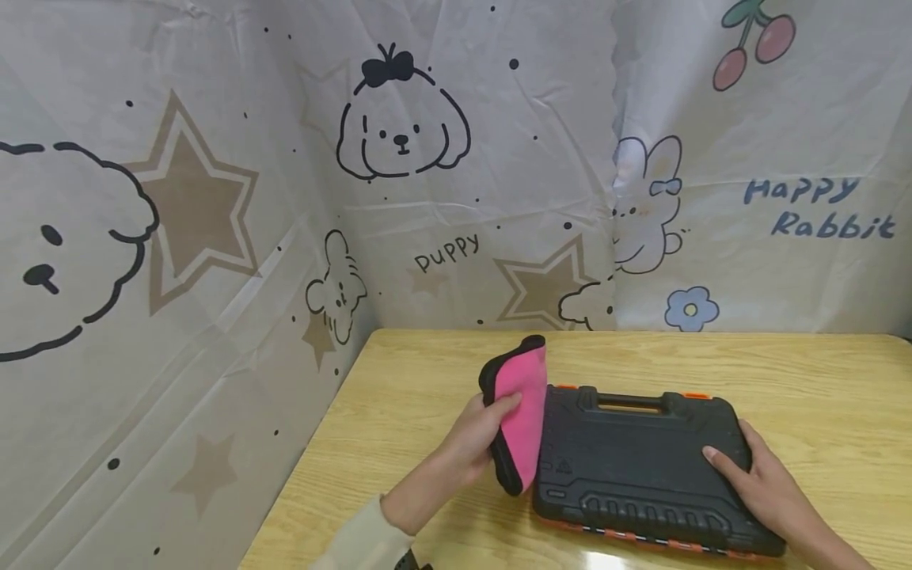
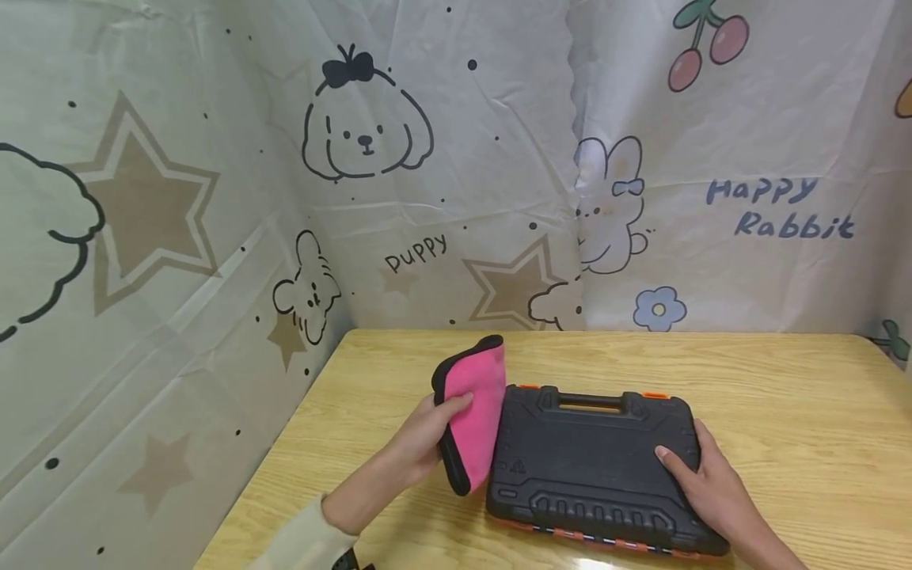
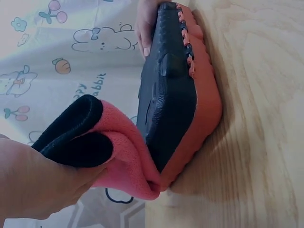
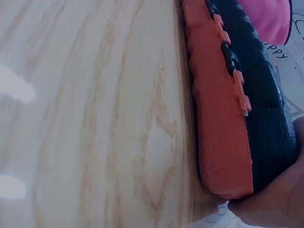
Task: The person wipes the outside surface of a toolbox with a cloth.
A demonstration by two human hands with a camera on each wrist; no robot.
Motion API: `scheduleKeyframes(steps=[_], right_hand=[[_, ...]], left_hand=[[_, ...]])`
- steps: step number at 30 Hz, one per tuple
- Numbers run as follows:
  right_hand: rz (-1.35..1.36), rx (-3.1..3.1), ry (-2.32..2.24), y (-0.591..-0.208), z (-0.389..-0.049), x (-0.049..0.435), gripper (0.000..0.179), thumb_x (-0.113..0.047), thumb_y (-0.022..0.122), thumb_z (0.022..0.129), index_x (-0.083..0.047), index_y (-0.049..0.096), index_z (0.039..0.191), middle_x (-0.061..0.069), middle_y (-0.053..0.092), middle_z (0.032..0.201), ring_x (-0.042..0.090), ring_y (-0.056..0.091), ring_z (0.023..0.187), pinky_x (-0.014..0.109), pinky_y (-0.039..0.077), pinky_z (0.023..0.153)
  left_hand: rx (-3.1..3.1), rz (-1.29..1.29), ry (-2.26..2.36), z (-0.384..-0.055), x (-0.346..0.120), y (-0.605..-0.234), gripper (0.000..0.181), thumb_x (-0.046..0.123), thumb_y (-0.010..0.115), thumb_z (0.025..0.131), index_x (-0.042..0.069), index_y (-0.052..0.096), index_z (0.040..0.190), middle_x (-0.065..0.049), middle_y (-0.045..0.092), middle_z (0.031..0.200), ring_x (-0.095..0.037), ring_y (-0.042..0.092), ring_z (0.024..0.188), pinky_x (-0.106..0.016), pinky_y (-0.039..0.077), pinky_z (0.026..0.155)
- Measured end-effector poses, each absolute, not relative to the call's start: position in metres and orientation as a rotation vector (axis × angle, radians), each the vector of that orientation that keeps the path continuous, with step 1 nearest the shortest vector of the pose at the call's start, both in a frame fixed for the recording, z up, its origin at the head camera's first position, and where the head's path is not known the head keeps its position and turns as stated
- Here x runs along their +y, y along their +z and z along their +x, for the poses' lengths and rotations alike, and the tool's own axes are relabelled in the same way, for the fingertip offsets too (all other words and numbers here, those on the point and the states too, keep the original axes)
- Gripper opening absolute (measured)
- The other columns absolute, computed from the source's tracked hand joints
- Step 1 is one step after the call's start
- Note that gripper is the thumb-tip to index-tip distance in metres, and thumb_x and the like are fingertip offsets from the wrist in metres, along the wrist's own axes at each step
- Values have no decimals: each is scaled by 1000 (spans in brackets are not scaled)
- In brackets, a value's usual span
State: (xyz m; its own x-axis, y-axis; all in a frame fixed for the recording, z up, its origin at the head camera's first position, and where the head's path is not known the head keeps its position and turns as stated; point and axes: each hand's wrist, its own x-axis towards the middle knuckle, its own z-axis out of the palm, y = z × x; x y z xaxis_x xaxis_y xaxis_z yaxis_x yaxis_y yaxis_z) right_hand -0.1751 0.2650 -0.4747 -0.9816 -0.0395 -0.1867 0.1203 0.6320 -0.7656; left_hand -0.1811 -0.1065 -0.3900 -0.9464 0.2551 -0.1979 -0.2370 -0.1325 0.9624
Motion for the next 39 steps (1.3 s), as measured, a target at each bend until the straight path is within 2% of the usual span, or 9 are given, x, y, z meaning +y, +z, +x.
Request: scheduleKeyframes(steps=[8,26,29,33,35,37,39], right_hand=[[70,2654,-1278,-476,-175,264,103,-53,46,102,15,-16,148,49,-2,148,67,6,134,75,16,105],[46,2724,-1173,-472,-177,270,103,-54,47,102,21,-8,147,52,6,145,68,13,131,76,23,102],[36,2751,-1173,-466,-177,270,104,-53,49,101,20,-8,148,51,5,146,68,13,131,76,24,101],[-2,2836,-1226,-452,-171,259,98,-53,51,101,11,-1,154,45,9,151,66,17,132,77,26,98],[-74,2868,-1303,-443,-165,250,89,-49,54,101,4,12,157,38,21,153,60,25,135,71,33,100],[-201,2862,-1437,-435,-160,241,78,-39,60,101,-1,23,157,30,33,153,35,37,141,50,42,106],[-347,2803,-1600,-428,-155,234,71,-25,65,99,-5,28,157,18,43,151,8,43,135,27,45,103]], left_hand=[[1889,39,2148,-183,-103,-382,37,27,57,102,2,54,129,-12,63,117,-21,62,104,-36,51,91],[1873,212,2129,-185,-86,-369,30,22,60,100,2,59,122,-10,67,112,-20,64,100,-35,54,89],[1867,252,2125,-185,-79,-368,28,20,63,98,1,60,119,-9,67,107,-19,64,96,-32,54,85],[1843,343,2097,-184,-71,-366,25,15,63,97,0,61,117,-8,66,103,-18,63,92,-29,54,82],[1820,396,2061,-184,-68,-365,25,13,63,97,0,61,118,-7,66,104,-17,62,92,-29,54,81],[1794,458,2014,-184,-64,-365,27,12,62,97,0,61,121,-6,66,105,-16,62,93,-28,54,82],[1748,507,1975,-183,-61,-364,28,9,61,97,-1,60,124,-6,65,105,-15,63,94,-29,54,82]])
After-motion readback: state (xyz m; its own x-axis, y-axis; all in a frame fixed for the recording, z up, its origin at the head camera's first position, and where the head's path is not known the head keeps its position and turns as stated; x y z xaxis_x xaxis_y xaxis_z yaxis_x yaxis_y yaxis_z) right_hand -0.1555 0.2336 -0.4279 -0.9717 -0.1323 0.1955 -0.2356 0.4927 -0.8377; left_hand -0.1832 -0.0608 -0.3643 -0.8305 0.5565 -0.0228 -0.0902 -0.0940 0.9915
